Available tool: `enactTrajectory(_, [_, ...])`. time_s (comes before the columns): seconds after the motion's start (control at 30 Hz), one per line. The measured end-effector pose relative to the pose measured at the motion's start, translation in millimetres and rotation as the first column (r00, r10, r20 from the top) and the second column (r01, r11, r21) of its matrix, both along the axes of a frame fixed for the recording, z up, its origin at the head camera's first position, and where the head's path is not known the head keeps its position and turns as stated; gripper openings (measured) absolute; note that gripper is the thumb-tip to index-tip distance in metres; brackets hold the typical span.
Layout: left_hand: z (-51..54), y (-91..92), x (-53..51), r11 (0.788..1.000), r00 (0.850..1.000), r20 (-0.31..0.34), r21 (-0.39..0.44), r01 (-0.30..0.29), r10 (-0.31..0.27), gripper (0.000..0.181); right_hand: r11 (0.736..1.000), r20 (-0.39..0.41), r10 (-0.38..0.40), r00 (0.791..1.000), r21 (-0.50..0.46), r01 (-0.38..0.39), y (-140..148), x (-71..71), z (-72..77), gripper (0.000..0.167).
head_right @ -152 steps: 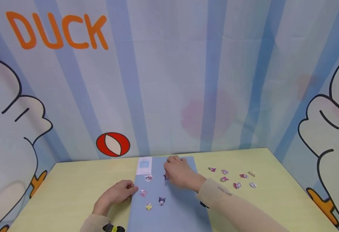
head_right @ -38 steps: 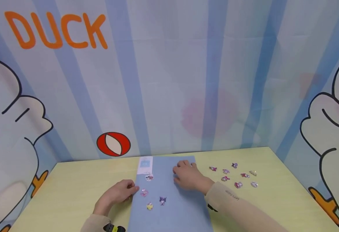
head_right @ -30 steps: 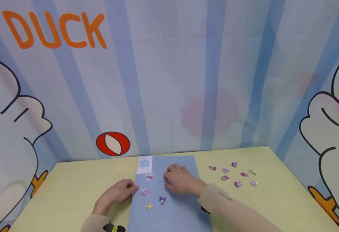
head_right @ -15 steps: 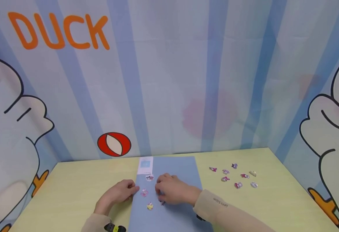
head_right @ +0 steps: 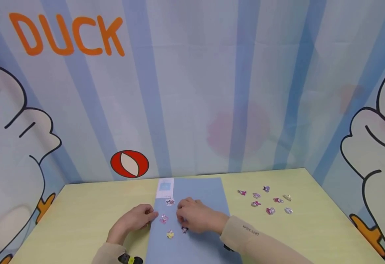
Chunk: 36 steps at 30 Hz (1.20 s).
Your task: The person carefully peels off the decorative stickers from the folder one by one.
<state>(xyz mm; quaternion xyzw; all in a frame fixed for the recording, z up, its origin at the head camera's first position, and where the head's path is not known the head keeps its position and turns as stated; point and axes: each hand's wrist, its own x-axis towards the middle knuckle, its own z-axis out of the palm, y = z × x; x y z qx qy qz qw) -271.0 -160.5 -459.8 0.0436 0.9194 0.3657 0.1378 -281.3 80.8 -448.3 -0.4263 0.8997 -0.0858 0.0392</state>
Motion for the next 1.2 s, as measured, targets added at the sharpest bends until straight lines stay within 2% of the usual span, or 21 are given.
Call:
enactTrajectory(0.2, [-4.1, -0.5, 0.4, 1.000, 1.000, -0.006, 0.006, 0.000, 0.000, 0.023, 1.000, -0.012, 0.026, 1.000, 0.012, -0.026, 4, 0.2, -1.2, 0.019])
enactTrajectory(0.47, [-5.0, -1.1, -0.9, 1.000, 1.000, 0.003, -0.003, -0.012, 0.012, 0.023, 0.994, -0.019, 0.108, 0.994, -0.008, -0.108, 15, -1.3, 6.5, 0.016])
enactTrajectory(0.73, [-5.0, -0.1, -1.5, 1.000, 1.000, 0.008, 0.001, -0.008, 0.008, 0.022, 0.984, -0.035, 0.153, 0.988, -0.086, -0.156, 31, -1.3, 7.6, 0.017])
enactTrajectory(1.03, [-5.3, -0.4, -2.3, 1.000, 1.000, 0.006, 0.001, -0.001, 0.001, 0.023, 0.983, -0.026, 0.097, 0.995, -0.151, -0.100, 69, -9.0, 11.3, 0.022])
enactTrajectory(1.2, [-3.5, -0.7, -1.4, 1.000, 1.000, 0.006, 0.000, -0.005, 0.005, 0.023, 0.987, -0.001, -0.003, 1.000, -0.160, 0.003, 103, -17.8, 13.2, 0.021])
